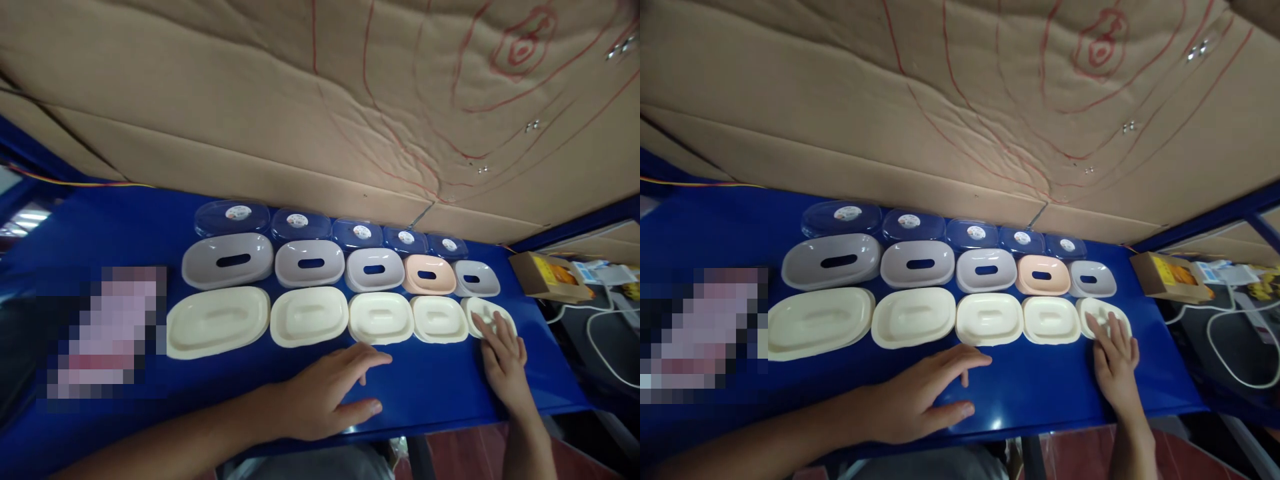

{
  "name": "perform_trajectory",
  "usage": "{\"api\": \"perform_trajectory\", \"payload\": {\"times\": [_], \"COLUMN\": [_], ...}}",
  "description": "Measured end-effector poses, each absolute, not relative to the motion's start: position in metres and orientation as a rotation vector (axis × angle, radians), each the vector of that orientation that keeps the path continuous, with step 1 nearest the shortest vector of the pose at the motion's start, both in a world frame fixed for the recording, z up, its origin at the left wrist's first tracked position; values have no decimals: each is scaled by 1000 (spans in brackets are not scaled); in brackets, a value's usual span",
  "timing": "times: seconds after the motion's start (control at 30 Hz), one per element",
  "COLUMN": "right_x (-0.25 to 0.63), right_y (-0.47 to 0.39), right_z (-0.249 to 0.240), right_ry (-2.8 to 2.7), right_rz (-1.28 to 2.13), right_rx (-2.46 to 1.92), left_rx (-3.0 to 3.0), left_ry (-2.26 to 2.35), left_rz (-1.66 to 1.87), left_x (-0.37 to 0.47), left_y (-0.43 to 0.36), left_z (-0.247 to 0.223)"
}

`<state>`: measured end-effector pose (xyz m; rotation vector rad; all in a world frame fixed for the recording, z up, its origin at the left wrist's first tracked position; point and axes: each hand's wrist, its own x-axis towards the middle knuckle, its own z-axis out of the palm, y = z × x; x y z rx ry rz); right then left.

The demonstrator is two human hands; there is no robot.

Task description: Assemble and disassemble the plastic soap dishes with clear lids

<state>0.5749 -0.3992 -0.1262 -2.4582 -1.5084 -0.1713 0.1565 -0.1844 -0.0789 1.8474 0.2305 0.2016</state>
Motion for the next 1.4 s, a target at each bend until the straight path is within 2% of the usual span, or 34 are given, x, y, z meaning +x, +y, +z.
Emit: {"api": "perform_trajectory", "payload": {"times": [0.2, 0.4, 0.57, 0.67, 0.73, 0.87, 0.97, 1.1, 1.4], "right_x": [570, 558, 550, 549, 549, 551, 553, 553, 554], "right_y": [-396, -390, -384, -382, -382, -381, -379, -378, -378], "right_z": [-123, -118, -116, -116, -117, -120, -123, -123, -128], "right_ry": [-1435, -1528, -1511, -1500, -1502, -1498, -1487, -1473, -1371], "right_rz": [-230, -368, -420, -442, -432, -414, -426, -428, -367], "right_rx": [-2382, -2332, -2317, -2292, -2288, -2294, -2273, -2262, -2267], "left_rx": [1957, 2308, 2710, 2869, 2855, 2793, 2765, 2800, 2837], "left_ry": [184, 71, 15, 236, 573, 1158, 1357, 1321, 1222], "left_rz": [218, 549, 695, 833, 915, 821, 714, 617, 464], "left_x": [155, 156, 153, 136, 115, 66, 41, 37, 68], "left_y": [-186, -187, -175, -169, -168, -176, -184, -189, -194], "left_z": [-82, -87, -65, -47, -45, -67, -91, -106, -103]}}
